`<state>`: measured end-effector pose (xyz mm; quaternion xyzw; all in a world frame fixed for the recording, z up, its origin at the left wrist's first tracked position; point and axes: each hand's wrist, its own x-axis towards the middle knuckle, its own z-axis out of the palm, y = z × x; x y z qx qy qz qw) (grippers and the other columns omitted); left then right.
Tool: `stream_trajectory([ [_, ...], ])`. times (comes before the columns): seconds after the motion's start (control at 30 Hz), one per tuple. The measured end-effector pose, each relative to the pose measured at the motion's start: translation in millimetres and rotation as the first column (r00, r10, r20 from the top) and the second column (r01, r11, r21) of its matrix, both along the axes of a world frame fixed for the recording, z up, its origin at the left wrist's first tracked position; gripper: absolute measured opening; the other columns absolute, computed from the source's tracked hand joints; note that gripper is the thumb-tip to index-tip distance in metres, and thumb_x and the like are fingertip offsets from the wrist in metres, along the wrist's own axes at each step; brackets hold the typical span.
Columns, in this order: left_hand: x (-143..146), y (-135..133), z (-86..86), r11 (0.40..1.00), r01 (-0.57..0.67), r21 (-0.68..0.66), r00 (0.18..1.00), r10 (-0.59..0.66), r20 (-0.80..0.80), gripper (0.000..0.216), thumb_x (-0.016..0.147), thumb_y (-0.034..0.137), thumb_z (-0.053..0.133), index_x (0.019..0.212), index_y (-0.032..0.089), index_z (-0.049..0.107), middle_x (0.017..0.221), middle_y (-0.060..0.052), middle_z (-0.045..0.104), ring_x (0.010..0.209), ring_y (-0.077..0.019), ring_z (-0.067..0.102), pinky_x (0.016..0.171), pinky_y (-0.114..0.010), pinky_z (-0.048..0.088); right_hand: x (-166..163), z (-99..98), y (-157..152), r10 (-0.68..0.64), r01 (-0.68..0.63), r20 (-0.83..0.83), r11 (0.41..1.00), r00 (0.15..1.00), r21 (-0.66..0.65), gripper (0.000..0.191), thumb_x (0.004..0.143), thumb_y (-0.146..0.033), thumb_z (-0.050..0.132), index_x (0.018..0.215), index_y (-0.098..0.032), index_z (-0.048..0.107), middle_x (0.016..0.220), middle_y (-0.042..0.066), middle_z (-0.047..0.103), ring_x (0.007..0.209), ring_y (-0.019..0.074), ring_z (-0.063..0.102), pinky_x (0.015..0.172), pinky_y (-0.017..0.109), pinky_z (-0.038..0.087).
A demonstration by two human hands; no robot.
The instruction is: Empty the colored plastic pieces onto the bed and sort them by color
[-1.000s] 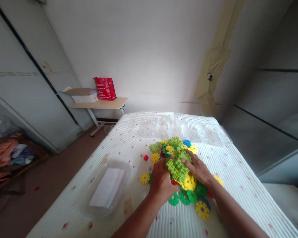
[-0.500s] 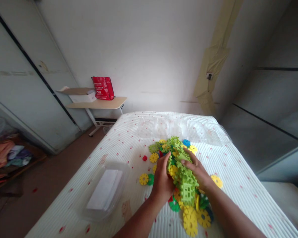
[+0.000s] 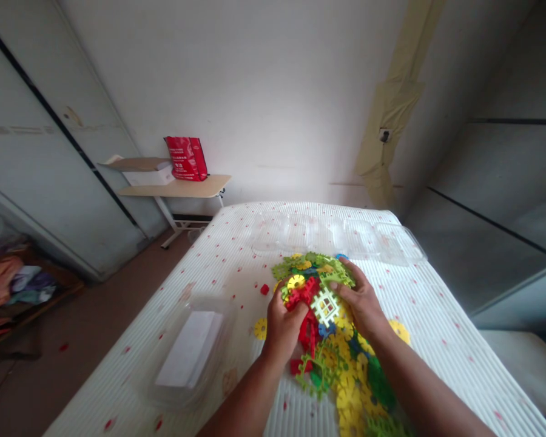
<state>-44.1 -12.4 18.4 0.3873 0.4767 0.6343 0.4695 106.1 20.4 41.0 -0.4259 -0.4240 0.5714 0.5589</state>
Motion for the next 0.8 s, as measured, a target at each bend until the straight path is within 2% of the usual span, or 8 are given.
stream_trajectory([
  [0.1, -5.5, 1.4, 0.5, 0.999, -0.039, -0.016, 0.997, 0.038, -0.061, 0.043, 0.07, 0.022, 0.065, 0.111, 0.016, 0.055, 0.107, -0.01, 0.067, 0.095, -0.0215, 0.064, 0.083, -0.032, 0.049, -5.0, -0.6, 2.7, -0.031, 0.026, 0.113, 0.999, 0.993, 0.044, 0.081, 0.061, -0.041, 0.077, 0.132, -0.027, 0.042, 0.115, 0.008, 0.06, 0.094, 0.0261, 0.061, 0.073, 0.038, 0.053],
  [0.23, -12.6, -1.1, 6.3, 0.999, -0.028, -0.031, 0.988, 0.023, -0.15, 0.037, 0.07, 0.035, 0.068, 0.101, 0.015, 0.061, 0.095, -0.008, 0.069, 0.084, -0.0193, 0.064, 0.075, -0.028, 0.049, -5.7, -0.8, 4.9, -0.052, 0.011, 0.247, 0.986, 0.968, 0.165, 0.069, 0.063, -0.04, 0.074, 0.125, -0.025, 0.05, 0.125, 0.007, 0.053, 0.108, 0.026, 0.053, 0.086, 0.039, 0.048],
  [0.37, -16.8, -5.9, 11.5, 0.999, 0.04, -0.018, 0.96, -0.044, -0.276, 0.033, 0.074, 0.043, 0.062, 0.092, 0.015, 0.064, 0.092, -0.007, 0.068, 0.088, -0.0203, 0.062, 0.077, -0.029, 0.048, -7.3, 8.8, -1.9, 0.029, -0.137, 0.352, 0.948, 0.935, 0.287, 0.049, 0.068, -0.039, 0.072, 0.113, -0.026, 0.059, 0.12, 0.006, 0.057, 0.113, 0.0243, 0.051, 0.096, 0.041, 0.041],
  [0.5, -17.7, -9.5, 13.2, 0.999, 0.034, 0.008, 0.943, -0.029, -0.333, 0.035, 0.085, 0.045, 0.046, 0.094, 0.017, 0.065, 0.095, -0.006, 0.067, 0.092, -0.0203, 0.06, 0.082, -0.031, 0.046, -11.4, 24.4, -13.9, 0.136, -0.348, 0.481, 0.854, 0.866, 0.387, 0.028, 0.076, -0.041, 0.064, 0.1, -0.026, 0.066, 0.121, 0.006, 0.057, 0.119, 0.025, 0.047, 0.099, 0.042, 0.038],
  [0.6, -19.5, -5.2, 12.3, 0.998, 0.006, 0.06, 0.941, 0.014, -0.339, 0.033, 0.086, 0.044, 0.044, 0.093, 0.018, 0.064, 0.095, -0.006, 0.066, 0.092, -0.0199, 0.06, 0.082, -0.031, 0.046, -2.1, 27.0, -8.1, 0.031, -0.337, 0.595, 0.847, 0.803, 0.41, 0.027, 0.081, -0.045, 0.057, 0.095, -0.024, 0.067, 0.118, 0.008, 0.059, 0.119, 0.0249, 0.048, 0.097, 0.04, 0.04],
  [0.7, -24.1, 11.6, 9.2, 0.989, -0.049, 0.139, 0.924, 0.097, -0.369, 0.029, 0.084, 0.041, 0.048, 0.093, 0.018, 0.062, 0.098, -0.007, 0.066, 0.096, -0.0197, 0.059, 0.086, -0.031, 0.045, 25.1, 15.3, 18.5, -0.256, -0.113, 0.726, 0.902, 0.638, 0.417, 0.04, 0.085, -0.052, 0.045, 0.09, -0.02, 0.068, 0.109, 0.011, 0.063, 0.107, 0.0254, 0.056, 0.09, 0.038, 0.043],
  [0.77, -27.8, 29.1, 6.4, 0.986, -0.069, 0.154, 0.849, 0.14, -0.51, 0.028, 0.082, 0.04, 0.051, 0.096, 0.018, 0.061, 0.101, -0.009, 0.065, 0.1, -0.0211, 0.058, 0.091, -0.033, 0.042, 47.0, 2.0, 42.0, -0.305, -0.059, 0.839, 0.927, 0.451, 0.369, 0.049, 0.086, -0.056, 0.037, 0.085, -0.018, 0.068, 0.097, 0.013, 0.067, 0.094, 0.0267, 0.061, 0.083, 0.038, 0.045],
  [0.8, -29.5, 38.5, 5.1, 0.988, -0.079, 0.134, 0.772, 0.146, -0.618, 0.03, 0.08, 0.04, 0.052, 0.098, 0.018, 0.062, 0.104, -0.01, 0.064, 0.103, -0.0228, 0.056, 0.094, -0.035, 0.04, 56.5, -5.1, 53.2, -0.292, -0.068, 0.884, 0.939, 0.365, 0.337, 0.052, 0.086, -0.057, 0.034, 0.083, -0.018, 0.068, 0.091, 0.013, 0.067, 0.091, 0.0273, 0.062, 0.081, 0.038, 0.045],
])
